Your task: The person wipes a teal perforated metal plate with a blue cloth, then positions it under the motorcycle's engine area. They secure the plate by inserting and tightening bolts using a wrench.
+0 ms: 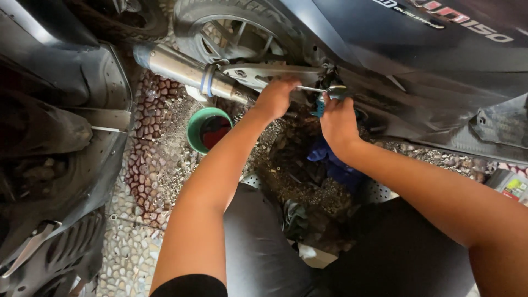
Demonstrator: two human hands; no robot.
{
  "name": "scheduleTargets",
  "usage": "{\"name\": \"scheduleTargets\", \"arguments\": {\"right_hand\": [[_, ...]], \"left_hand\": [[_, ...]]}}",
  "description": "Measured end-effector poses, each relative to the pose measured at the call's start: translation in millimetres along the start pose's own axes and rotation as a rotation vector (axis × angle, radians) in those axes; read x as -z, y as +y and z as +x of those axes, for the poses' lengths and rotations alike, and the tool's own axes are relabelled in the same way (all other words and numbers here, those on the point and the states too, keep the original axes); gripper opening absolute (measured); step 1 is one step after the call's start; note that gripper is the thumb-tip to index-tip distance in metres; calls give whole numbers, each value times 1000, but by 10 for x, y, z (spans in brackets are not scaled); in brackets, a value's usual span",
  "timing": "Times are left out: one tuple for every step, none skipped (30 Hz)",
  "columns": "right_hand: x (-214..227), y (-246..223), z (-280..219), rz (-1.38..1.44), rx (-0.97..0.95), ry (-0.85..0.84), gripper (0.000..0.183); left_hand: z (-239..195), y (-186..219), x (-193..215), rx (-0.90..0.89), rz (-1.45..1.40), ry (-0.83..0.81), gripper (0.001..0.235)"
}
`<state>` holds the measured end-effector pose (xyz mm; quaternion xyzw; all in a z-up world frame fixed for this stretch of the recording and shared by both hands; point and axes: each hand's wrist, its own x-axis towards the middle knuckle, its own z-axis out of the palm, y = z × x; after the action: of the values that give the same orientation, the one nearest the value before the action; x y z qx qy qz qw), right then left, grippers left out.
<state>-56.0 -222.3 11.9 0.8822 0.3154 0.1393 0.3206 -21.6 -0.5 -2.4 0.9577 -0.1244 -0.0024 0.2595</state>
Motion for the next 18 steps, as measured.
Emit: {"name": "scheduleTargets", "arguments": {"right_hand": [[10, 1, 9, 0, 1, 1, 57], [16, 5, 9, -25, 15, -23, 58], [21, 9, 10, -50, 28, -48, 59], [-17, -14, 14, -52, 29, -50, 59], [-55, -37, 18, -31, 22, -52, 57], [-97, -57, 25, -10, 16, -53, 56], [-89, -56, 22, -12, 18, -53, 56], [-79, -55, 29, -9, -5, -32, 55], [-69, -54, 35, -5, -28, -12, 54], [-62, -52, 32, -6, -27, -12, 54], [-57, -49, 31, -7, -24, -7, 54], [-56, -43, 25, -9, -20, -3, 54], [-39, -40, 33, -10, -20, -5, 54], [-24, -46, 25, -15, -26, 9, 54], [-9, -52, 16, -20, -32, 23, 54], [6, -57, 17, -20, -34, 20, 54], [25, -61, 18, -50, -25, -16, 57], [46, -56, 40, -81, -19, -49, 60]], "left_hand": [[2, -94, -88, 1, 0, 1, 47], [7, -181, -186, 4, -111, -29, 49], [13, -269, -285, 7, -222, -59, 51], [17, -246, -327, 7, -225, -59, 51], [21, -223, -370, 42, -208, -75, 53], [28, -200, -413, 79, -191, -90, 55], [31, -159, -425, 79, -193, -88, 55], [40, -122, -427, 61, -167, -89, 56], [49, -86, -430, 42, -141, -89, 57], [61, -148, -500, 43, -142, -88, 57], [76, -210, -572, -4, -139, -72, 55], [95, -268, -649, -51, -136, -57, 54], [101, -213, -595, -51, -138, -57, 54], [95, -154, -554, -18, -125, -81, 51], [91, -95, -513, 14, -112, -105, 47], [77, -44, -496, 12, -113, -108, 47], [60, 10, -475, 21, -107, -102, 45], [62, 55, -437, 29, -99, -92, 42]]}}
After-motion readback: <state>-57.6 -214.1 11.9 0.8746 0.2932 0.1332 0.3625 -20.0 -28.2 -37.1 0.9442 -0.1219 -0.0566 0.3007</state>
